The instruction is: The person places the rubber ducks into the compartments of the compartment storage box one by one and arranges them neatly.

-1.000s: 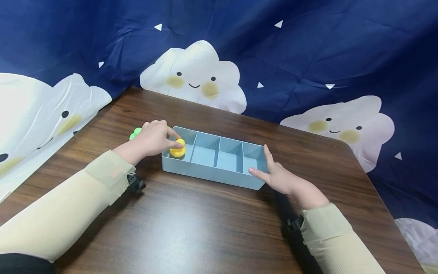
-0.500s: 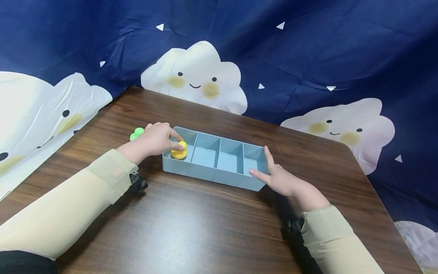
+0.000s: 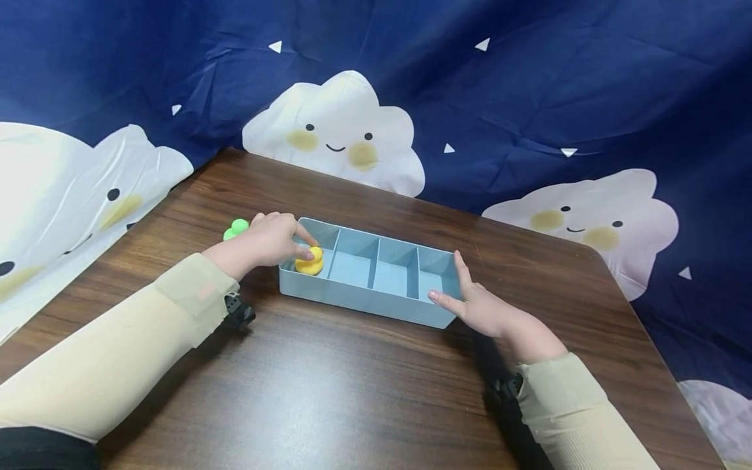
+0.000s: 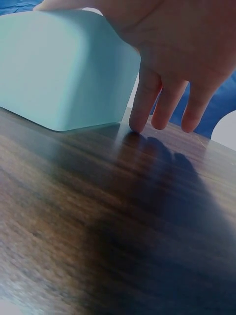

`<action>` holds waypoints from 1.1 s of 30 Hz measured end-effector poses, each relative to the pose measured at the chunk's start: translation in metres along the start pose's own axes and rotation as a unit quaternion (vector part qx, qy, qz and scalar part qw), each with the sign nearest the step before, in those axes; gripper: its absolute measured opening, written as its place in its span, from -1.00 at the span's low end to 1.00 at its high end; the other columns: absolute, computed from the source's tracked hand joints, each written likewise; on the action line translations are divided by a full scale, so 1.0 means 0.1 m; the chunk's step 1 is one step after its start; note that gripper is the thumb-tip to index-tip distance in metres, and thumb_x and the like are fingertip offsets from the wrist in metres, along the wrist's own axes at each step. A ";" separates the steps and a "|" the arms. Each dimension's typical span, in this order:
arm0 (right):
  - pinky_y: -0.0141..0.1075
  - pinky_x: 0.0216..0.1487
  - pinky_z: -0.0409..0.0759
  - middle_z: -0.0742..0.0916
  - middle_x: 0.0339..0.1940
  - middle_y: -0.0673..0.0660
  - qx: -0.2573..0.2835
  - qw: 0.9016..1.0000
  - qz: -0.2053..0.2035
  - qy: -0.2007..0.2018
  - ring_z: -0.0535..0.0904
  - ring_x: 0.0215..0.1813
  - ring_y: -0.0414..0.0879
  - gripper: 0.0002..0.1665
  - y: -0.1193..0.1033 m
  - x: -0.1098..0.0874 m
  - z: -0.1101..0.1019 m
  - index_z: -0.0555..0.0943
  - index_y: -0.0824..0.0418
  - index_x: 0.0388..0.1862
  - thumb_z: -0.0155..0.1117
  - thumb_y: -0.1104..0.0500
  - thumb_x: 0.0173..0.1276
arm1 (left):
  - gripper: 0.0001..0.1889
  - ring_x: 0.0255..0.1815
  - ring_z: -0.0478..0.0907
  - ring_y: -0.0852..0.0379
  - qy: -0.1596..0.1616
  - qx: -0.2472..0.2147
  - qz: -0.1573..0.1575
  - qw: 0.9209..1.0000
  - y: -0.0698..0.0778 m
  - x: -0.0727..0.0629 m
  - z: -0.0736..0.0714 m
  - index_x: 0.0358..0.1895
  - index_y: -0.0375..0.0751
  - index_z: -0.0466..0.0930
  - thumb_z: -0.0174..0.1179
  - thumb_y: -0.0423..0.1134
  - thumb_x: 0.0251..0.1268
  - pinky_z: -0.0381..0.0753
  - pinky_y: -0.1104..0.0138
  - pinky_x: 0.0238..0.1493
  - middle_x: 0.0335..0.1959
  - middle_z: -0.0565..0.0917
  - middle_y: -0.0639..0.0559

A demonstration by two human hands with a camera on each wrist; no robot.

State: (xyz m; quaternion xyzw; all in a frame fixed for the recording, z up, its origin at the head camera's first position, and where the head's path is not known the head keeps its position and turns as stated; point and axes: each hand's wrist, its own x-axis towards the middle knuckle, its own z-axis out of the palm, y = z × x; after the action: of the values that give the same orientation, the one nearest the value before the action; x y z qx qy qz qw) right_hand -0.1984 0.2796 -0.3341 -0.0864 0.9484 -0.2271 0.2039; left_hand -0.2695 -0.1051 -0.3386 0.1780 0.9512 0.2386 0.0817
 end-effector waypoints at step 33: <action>0.27 0.36 0.07 0.02 0.50 0.59 0.006 1.000 -0.006 0.003 0.00 0.49 0.43 0.24 0.00 0.00 0.00 -0.69 0.00 0.50 -0.10 -0.47 0.41 | -0.72 0.03 0.44 -0.05 0.033 0.025 0.012 0.999 0.04 -0.02 -0.01 -0.08 0.03 0.80 0.44 -0.02 0.15 0.16 0.05 -0.09 -0.02 0.66 0.02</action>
State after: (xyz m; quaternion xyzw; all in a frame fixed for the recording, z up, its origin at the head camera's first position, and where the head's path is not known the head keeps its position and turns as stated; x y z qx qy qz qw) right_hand -0.1985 0.2795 -0.3345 -0.0903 0.9469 -0.2346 0.2003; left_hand -0.2670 -0.1024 -0.3355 0.1832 0.9568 0.2214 0.0432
